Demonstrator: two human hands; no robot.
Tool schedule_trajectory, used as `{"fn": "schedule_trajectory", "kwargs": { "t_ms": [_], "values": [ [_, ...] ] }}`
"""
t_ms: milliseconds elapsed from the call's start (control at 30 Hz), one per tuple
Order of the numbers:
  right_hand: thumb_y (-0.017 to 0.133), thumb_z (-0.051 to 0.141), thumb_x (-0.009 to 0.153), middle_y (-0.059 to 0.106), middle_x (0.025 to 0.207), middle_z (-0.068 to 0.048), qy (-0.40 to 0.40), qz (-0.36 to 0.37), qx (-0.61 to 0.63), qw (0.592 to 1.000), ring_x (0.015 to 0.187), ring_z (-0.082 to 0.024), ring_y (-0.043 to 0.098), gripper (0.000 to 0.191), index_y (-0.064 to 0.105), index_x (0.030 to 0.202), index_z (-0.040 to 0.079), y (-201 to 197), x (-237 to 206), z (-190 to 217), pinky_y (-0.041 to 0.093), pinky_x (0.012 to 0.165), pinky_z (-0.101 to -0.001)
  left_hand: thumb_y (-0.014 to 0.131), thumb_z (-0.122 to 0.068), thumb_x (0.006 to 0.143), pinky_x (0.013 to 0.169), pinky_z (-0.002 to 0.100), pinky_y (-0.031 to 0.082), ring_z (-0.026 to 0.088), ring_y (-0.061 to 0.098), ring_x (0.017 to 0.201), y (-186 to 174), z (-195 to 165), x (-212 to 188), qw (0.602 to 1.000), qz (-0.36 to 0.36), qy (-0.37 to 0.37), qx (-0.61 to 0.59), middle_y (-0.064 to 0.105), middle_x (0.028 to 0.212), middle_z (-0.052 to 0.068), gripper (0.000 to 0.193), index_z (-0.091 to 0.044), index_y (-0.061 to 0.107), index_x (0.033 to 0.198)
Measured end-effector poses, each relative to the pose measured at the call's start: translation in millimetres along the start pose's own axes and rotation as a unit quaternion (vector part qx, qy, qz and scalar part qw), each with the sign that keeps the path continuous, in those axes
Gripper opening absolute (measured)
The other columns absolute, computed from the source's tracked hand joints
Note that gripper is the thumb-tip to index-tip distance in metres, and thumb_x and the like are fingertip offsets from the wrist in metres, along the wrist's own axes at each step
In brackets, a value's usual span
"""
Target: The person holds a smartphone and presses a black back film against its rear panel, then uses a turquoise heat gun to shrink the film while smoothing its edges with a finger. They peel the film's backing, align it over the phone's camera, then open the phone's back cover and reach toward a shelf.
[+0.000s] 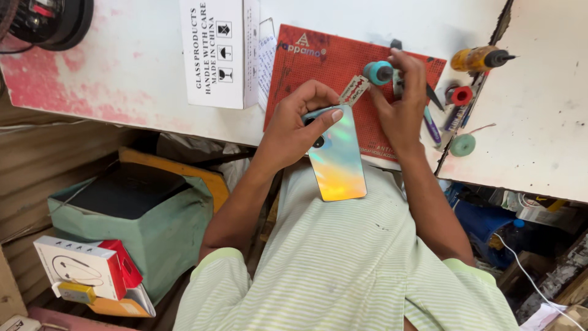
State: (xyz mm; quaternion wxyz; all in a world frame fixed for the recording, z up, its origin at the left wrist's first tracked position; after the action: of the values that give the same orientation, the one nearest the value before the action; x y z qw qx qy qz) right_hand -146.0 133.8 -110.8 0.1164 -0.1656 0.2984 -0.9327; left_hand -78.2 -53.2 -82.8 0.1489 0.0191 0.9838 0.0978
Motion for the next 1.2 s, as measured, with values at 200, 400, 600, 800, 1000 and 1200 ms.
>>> {"fn": "schedule_trajectory", "kwargs": {
  "t_ms": [200, 400, 600, 800, 1000, 1200],
  "values": [
    [0.067, 0.006, 0.102, 0.056, 0.130, -0.005, 0.052, -0.047, 0.267, 0.961, 0.113, -0.013, 0.062, 0.038, 0.053, 0.138, 0.004, -41, -28, 53, 0.052, 0.101, -0.0281, 0.071, -0.009, 0.101, 0.092, 0.025, 0.055, 0.008, 0.067, 0.105, 5, -10, -16, 0.999, -0.007, 0.023, 0.033, 0.073, 0.108, 0.003, 0.018, -0.002, 0.061, 0.114],
    [0.073, 0.002, 0.100, 0.070, 0.107, -0.003, 0.270, 0.139, 0.426, 0.852, 0.097, -0.007, 0.066, 0.025, 0.066, 0.123, -0.002, -16, -23, 50, 0.056, 0.085, -0.0221, 0.071, -0.009, 0.102, 0.095, 0.026, 0.056, 0.009, 0.069, 0.107, 20, -20, -23, 0.997, 0.019, 0.037, 0.070, 0.074, 0.109, 0.004, 0.017, -0.002, 0.061, 0.114],
    [0.073, -0.002, 0.100, 0.074, 0.103, -0.005, 0.261, 0.167, 0.390, 0.867, 0.094, -0.008, 0.069, 0.009, 0.071, 0.109, -0.003, -27, -20, 46, 0.057, 0.086, -0.0214, 0.071, -0.008, 0.102, 0.094, 0.027, 0.057, 0.010, 0.071, 0.109, 26, -25, -28, 0.994, 0.026, 0.042, 0.098, 0.076, 0.110, 0.005, 0.018, -0.002, 0.060, 0.115],
    [0.074, -0.003, 0.101, 0.074, 0.103, -0.007, 0.261, 0.154, 0.404, 0.863, 0.094, -0.009, 0.071, 0.007, 0.070, 0.107, -0.003, -29, -27, 45, 0.060, 0.087, -0.0239, 0.070, -0.008, 0.102, 0.090, 0.026, 0.057, 0.010, 0.071, 0.106, 30, -23, -34, 0.994, 0.028, 0.029, 0.104, 0.076, 0.108, 0.005, 0.017, -0.002, 0.060, 0.115],
    [0.073, -0.004, 0.100, 0.073, 0.100, -0.006, 0.275, 0.132, 0.408, 0.861, 0.089, -0.009, 0.071, 0.009, 0.070, 0.109, -0.003, -30, -36, 42, 0.062, 0.084, -0.0247, 0.070, -0.008, 0.104, 0.092, 0.026, 0.057, 0.009, 0.070, 0.107, 34, -26, -35, 0.993, 0.036, 0.046, 0.103, 0.075, 0.109, 0.005, 0.017, -0.001, 0.060, 0.116],
    [0.073, -0.006, 0.101, 0.072, 0.098, -0.007, 0.273, 0.121, 0.404, 0.865, 0.087, -0.010, 0.071, 0.010, 0.071, 0.110, -0.004, -31, -42, 44, 0.062, 0.081, -0.0248, 0.069, -0.009, 0.102, 0.079, 0.026, 0.056, 0.010, 0.070, 0.097, 33, -22, -38, 0.993, 0.024, -0.005, 0.112, 0.076, 0.106, 0.004, 0.017, -0.002, 0.061, 0.115]
  ]
}}
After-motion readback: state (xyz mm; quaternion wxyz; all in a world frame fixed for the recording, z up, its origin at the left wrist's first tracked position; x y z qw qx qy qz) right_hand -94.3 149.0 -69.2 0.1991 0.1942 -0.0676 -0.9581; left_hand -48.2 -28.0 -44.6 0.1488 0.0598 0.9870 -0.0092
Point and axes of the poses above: each hand's wrist, its own x-axis towards the middle knuckle, its own y-axis out of the palm, z = x × y, the point moved 7 cm from there along x, towards the middle knuckle
